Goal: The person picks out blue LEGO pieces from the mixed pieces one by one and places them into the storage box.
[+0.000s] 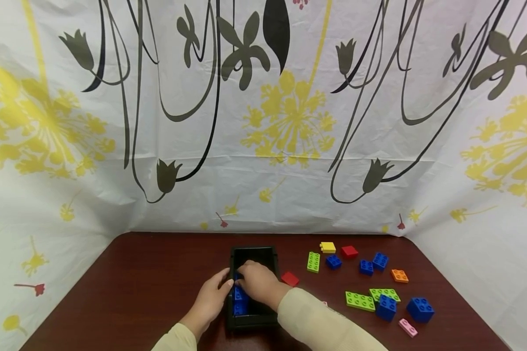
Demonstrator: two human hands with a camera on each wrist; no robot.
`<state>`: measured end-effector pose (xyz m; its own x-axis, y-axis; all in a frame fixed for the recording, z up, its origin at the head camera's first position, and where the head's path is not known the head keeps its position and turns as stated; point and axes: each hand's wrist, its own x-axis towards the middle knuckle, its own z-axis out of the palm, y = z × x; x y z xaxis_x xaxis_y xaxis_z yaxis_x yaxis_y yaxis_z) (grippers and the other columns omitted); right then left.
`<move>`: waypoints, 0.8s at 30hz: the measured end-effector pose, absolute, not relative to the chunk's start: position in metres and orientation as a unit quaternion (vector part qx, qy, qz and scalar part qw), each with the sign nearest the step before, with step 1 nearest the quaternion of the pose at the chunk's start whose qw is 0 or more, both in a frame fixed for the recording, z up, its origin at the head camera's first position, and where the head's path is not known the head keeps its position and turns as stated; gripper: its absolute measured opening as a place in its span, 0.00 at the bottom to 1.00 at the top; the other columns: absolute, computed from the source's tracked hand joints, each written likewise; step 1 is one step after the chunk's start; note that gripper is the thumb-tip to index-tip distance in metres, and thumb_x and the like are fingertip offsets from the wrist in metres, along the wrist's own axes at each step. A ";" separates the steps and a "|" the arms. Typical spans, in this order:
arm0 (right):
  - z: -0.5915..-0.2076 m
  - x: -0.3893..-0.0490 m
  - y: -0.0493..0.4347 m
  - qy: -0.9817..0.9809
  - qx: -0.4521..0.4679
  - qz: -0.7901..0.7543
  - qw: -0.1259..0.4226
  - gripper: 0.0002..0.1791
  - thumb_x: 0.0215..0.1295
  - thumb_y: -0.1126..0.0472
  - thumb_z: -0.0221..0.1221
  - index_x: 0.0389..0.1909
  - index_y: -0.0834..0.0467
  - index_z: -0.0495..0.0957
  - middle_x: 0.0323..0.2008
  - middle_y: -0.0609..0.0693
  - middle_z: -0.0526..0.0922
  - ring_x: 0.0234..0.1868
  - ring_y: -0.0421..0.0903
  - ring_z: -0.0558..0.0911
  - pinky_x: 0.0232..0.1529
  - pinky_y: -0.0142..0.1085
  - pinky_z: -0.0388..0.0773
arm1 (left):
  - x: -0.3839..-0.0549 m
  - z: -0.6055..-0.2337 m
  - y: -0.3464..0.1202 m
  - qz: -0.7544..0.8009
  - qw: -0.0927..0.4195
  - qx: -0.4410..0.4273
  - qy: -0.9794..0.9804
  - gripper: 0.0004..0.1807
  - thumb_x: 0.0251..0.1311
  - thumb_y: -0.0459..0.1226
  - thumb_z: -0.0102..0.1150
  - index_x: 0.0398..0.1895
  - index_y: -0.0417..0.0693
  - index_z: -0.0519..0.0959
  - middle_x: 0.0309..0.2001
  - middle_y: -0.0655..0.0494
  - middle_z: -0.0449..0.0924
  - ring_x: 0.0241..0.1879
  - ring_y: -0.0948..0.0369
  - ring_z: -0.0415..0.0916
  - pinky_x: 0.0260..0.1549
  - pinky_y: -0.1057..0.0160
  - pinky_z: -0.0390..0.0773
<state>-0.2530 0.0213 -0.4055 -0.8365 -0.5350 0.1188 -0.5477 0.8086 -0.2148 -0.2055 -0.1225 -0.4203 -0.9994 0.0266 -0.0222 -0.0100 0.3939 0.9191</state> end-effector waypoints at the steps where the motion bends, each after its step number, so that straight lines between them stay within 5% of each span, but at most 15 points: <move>1: -0.405 -0.253 0.021 -0.951 0.284 0.120 0.023 0.16 0.65 0.55 0.62 0.49 0.59 0.82 0.42 0.51 0.82 0.43 0.43 0.82 0.46 0.36 0.81 | -0.206 -0.420 -0.122 0.551 0.017 0.005 0.834 0.26 0.73 0.38 0.46 0.70 0.35 0.62 0.68 0.33 0.62 0.68 0.37 0.56 0.61 0.36 0.62; 24: -0.406 -0.262 0.017 -0.952 0.278 0.124 -0.026 0.11 0.67 0.57 0.59 0.40 0.59 0.85 0.35 0.51 0.83 0.33 0.39 0.79 0.39 0.36 0.81 | -0.206 -0.421 -0.122 0.550 0.011 0.008 0.835 0.26 0.72 0.36 0.48 0.69 0.34 0.63 0.67 0.32 0.63 0.67 0.37 0.58 0.60 0.37 0.64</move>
<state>-0.2623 0.0171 -0.4062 -0.8444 -0.5353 0.0191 -0.5225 0.8152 -0.2501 -0.2061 -0.1221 -0.4207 -0.9996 0.0259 -0.0095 0.0015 0.3942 0.9190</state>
